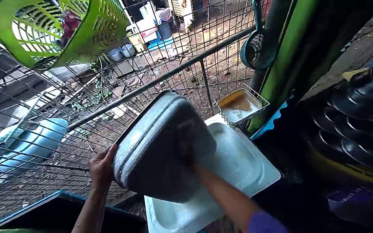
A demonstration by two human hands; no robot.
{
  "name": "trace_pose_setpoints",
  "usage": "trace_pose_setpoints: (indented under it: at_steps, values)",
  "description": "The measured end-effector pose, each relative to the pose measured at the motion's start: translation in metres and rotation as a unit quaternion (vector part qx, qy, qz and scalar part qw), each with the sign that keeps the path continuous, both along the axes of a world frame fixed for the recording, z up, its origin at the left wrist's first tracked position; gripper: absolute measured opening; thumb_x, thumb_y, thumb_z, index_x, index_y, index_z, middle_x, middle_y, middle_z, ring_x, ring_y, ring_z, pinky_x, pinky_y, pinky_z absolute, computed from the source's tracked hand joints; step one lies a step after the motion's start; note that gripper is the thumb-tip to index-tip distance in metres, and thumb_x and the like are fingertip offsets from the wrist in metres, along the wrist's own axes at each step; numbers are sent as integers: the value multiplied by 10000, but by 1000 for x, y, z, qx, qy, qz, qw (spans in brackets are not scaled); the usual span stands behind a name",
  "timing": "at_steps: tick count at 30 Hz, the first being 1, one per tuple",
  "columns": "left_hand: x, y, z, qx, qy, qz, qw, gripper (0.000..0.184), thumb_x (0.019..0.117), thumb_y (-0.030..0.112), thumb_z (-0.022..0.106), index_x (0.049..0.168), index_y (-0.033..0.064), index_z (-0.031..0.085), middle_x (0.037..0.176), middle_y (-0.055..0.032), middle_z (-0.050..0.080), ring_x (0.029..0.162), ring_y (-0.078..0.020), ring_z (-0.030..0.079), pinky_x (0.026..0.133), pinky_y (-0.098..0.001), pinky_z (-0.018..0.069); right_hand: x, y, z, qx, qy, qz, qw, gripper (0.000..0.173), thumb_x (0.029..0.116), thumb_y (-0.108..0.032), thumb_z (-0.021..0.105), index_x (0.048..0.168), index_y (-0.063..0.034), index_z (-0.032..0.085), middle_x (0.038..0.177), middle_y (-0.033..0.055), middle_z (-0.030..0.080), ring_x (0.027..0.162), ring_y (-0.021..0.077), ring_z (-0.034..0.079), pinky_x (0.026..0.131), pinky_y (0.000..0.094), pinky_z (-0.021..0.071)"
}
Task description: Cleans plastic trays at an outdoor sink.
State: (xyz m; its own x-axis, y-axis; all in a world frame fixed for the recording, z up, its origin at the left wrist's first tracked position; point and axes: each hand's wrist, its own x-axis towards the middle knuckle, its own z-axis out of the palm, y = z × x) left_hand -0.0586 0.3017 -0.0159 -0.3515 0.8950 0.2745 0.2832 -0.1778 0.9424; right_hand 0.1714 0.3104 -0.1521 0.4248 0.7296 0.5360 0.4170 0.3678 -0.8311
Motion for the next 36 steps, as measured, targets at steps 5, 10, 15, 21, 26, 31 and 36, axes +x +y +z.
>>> trace_pose_setpoints:
  at_steps: [5,10,15,21,26,31,36]
  values:
    - [-20,-26,-4,14,1,5,1000,261,988,38,547,771,125,663,640,168,647,582,80,600,595,-136,537,133,36,-82,-428,273,34,861,453,1126,-238,388,1377,102,550,1377,316,579,1292,406,565,1103,539,426]
    - [-51,-72,-17,68,-40,-24,997,319,949,124,571,680,282,638,629,231,642,567,125,568,561,-87,482,149,-28,-131,-406,524,165,730,633,1092,-555,210,1373,-92,538,1150,162,663,994,278,653,815,523,555]
    - [-98,-60,-51,130,-7,-96,987,416,774,794,644,882,402,731,930,239,721,890,85,655,813,-157,540,190,-56,-55,-328,483,189,790,882,1015,-694,2,1354,-96,555,1031,83,746,912,166,719,784,412,612]
    - [-46,-39,-27,-278,-103,-69,952,455,1132,348,255,1407,49,461,1082,-3,667,893,9,643,800,-203,557,229,-87,-10,-244,443,174,845,604,1092,-496,129,1221,-105,571,931,-16,727,859,67,699,776,311,605]
    - [-58,-3,-115,-332,-71,-60,939,702,858,-159,547,1514,12,364,1361,-235,533,1088,-230,594,900,-393,511,227,-109,-33,-378,256,89,885,463,971,15,470,1429,74,441,1234,192,601,1019,158,614,897,329,531]
    - [-54,12,-178,-223,-72,-11,972,755,845,-174,570,1547,-36,330,1494,-286,458,1305,-319,532,1063,-456,454,226,-86,-48,-511,-150,-5,847,506,955,-224,746,1312,107,611,1264,343,640,1222,460,617,1073,592,449]
    - [-37,13,-219,-246,75,-44,965,674,1010,141,626,1550,-87,293,1466,-339,484,1382,-399,498,1173,-499,375,191,-57,-1,-468,-317,-37,824,519,975,-301,702,1296,99,619,1352,359,569,1289,523,540,1053,638,443]
